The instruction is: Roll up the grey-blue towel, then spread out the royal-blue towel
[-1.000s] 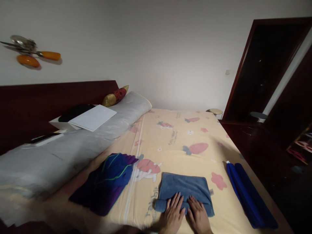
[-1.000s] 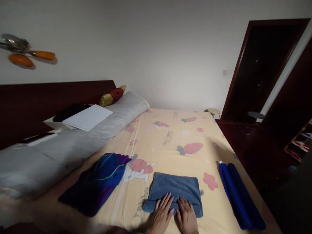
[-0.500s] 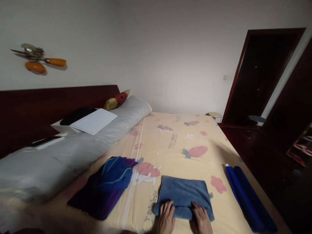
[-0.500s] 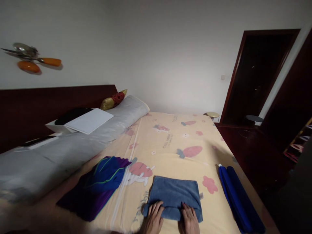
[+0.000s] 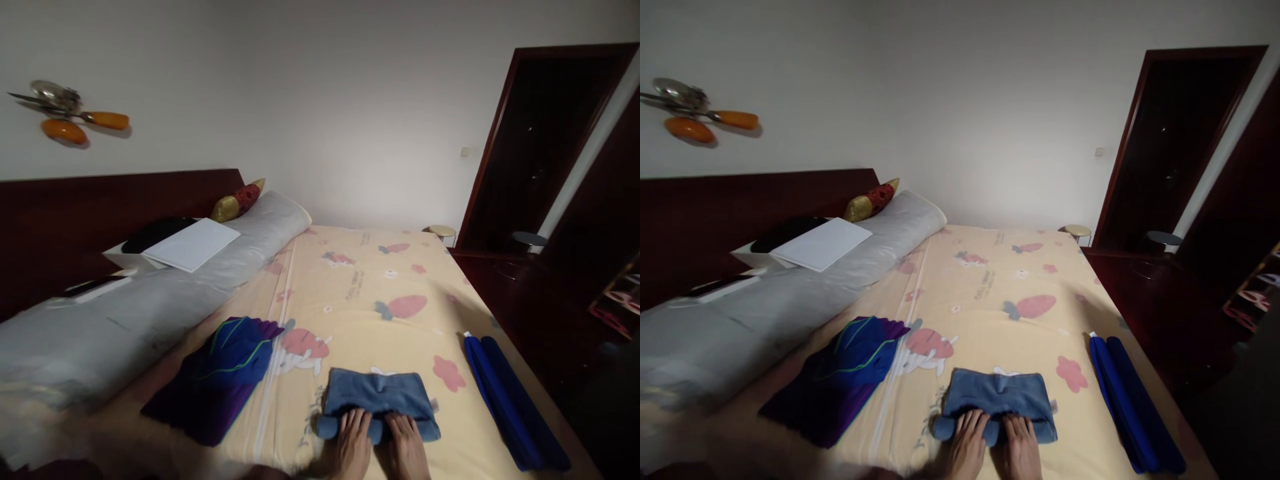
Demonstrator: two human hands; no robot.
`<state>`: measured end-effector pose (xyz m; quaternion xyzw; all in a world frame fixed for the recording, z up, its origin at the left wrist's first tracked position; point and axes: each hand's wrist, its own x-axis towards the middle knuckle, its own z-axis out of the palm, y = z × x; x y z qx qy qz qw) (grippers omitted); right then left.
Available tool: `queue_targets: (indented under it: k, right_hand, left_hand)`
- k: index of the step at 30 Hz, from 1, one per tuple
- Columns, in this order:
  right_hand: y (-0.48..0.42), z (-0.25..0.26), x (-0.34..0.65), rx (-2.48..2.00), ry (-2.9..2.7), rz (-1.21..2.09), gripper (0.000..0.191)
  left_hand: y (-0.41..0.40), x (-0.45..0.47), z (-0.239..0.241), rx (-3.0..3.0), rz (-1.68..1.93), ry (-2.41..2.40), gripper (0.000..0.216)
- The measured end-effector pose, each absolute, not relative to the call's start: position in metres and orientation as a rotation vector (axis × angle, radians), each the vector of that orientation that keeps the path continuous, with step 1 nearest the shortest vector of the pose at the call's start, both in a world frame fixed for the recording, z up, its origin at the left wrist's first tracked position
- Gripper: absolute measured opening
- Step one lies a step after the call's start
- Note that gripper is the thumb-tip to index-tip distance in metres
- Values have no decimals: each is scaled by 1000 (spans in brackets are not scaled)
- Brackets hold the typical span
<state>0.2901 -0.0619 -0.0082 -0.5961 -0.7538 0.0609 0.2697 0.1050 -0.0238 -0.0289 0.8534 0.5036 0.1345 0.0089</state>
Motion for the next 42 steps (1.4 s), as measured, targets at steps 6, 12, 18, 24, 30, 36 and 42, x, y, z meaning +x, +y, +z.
queue_targets:
  k: [6,12,18,24,30,36,42]
  right_hand:
    - [-59,-4,293,-1571,-2096,292,40]
    - [-58,-7,293,-1589,-2077,261,38]
    - [-59,-10,300,-1554,-2130,158,37]
    - [-61,-19,323,-1590,-2020,-79,31]
    - [-61,-26,322,-1588,-1950,-183,27]
    - [-60,-20,313,-1647,-1978,-106,25]
    - [-56,-14,297,-1636,-2047,8,29]
  left_hand:
    - [-28,104,-20,2712,484,1401,59]
    - [-26,105,-17,2702,516,1415,58]
    - [-23,99,-20,2799,627,1500,45]
    - [-19,71,-12,2786,695,1640,38]
    - [-21,72,-9,2774,735,1744,33]
    - [-26,99,-12,2773,746,1669,32]
    - [-28,123,-22,2734,655,1490,38]
